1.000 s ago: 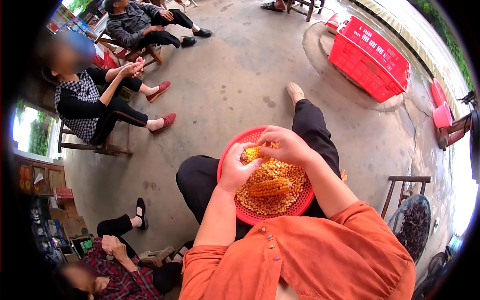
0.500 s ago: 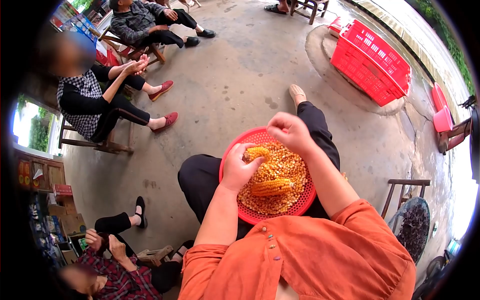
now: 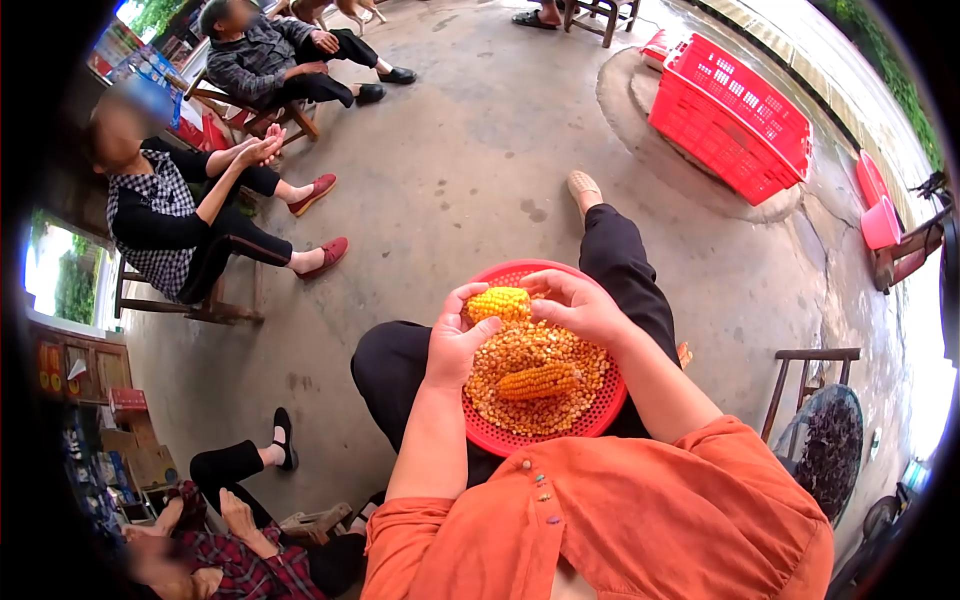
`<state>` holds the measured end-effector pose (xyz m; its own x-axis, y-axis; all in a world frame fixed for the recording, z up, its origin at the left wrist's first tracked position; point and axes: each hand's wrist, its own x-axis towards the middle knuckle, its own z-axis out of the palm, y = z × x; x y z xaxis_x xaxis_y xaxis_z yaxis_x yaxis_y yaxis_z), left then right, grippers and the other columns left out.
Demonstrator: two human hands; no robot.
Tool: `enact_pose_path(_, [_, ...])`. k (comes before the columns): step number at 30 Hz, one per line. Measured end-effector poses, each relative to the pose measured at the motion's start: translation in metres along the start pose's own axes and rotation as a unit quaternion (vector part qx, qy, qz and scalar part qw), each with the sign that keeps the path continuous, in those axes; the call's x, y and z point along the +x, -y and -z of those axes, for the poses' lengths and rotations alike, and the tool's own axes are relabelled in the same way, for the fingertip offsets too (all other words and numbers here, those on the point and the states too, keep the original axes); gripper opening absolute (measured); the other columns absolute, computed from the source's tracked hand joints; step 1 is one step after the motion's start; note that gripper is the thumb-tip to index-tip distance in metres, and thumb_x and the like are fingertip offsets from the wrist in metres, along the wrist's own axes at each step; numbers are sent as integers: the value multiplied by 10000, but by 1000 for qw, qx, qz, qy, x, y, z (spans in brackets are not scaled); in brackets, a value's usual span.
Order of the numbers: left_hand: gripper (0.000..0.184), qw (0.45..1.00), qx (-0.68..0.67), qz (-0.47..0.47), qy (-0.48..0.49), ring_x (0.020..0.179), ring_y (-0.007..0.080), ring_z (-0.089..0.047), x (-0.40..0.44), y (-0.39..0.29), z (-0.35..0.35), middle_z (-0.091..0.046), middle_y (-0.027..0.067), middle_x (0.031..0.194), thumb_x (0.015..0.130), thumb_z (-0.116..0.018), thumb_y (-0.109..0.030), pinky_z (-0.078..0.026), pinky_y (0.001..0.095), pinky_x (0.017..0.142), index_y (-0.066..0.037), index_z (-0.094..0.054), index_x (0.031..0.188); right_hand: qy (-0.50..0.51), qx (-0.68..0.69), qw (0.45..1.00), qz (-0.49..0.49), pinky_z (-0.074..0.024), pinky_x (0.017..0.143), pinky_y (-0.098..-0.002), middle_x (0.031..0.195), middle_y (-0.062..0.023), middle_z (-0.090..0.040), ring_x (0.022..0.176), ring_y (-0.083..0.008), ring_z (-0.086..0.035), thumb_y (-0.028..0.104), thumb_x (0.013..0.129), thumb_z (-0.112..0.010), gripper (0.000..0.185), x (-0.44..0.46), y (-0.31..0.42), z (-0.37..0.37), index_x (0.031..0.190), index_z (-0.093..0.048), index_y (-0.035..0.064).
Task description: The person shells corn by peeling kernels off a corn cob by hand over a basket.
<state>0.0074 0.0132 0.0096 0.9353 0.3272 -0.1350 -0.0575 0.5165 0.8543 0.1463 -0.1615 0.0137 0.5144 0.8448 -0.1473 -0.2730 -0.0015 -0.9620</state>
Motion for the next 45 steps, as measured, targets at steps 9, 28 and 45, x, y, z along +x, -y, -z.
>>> enact_pose_path(9, [464, 999, 15, -28, 26, 1130, 182, -586, -2, 1, -2, -609, 81, 1205, 854, -633, 89, -462, 326, 1004, -47, -502, 1278, 37, 83, 996, 11, -471, 981, -300, 1199, -53, -598, 1131, -149, -587, 57, 894, -698, 457, 0, -6, -12, 1303, -498, 18])
enact_pose_path(28, [517, 997, -10, 1, 70, 1174, 193, -562, -2, 0, -2, -572, 97, 1258, 838, -591, 38, -471, 340, 1002, -14, -471, 1339, 2, 95, 995, 16, -470, 994, -302, 1217, -67, -588, 1153, -158, -577, 45, 861, -720, 507, -3, -4, -25, 1306, -476, 33])
enact_pose_path(45, [385, 996, 73, 35, 33, 854, 144, -613, 2, 5, 3, -627, 89, 1080, 877, -582, -43, -509, 264, 764, 11, -523, 1253, -21, 131, 990, -52, -503, 830, -255, 1079, -39, -630, 949, -113, -616, 153, 926, -671, 376, 3, -19, -14, 1253, -520, 45])
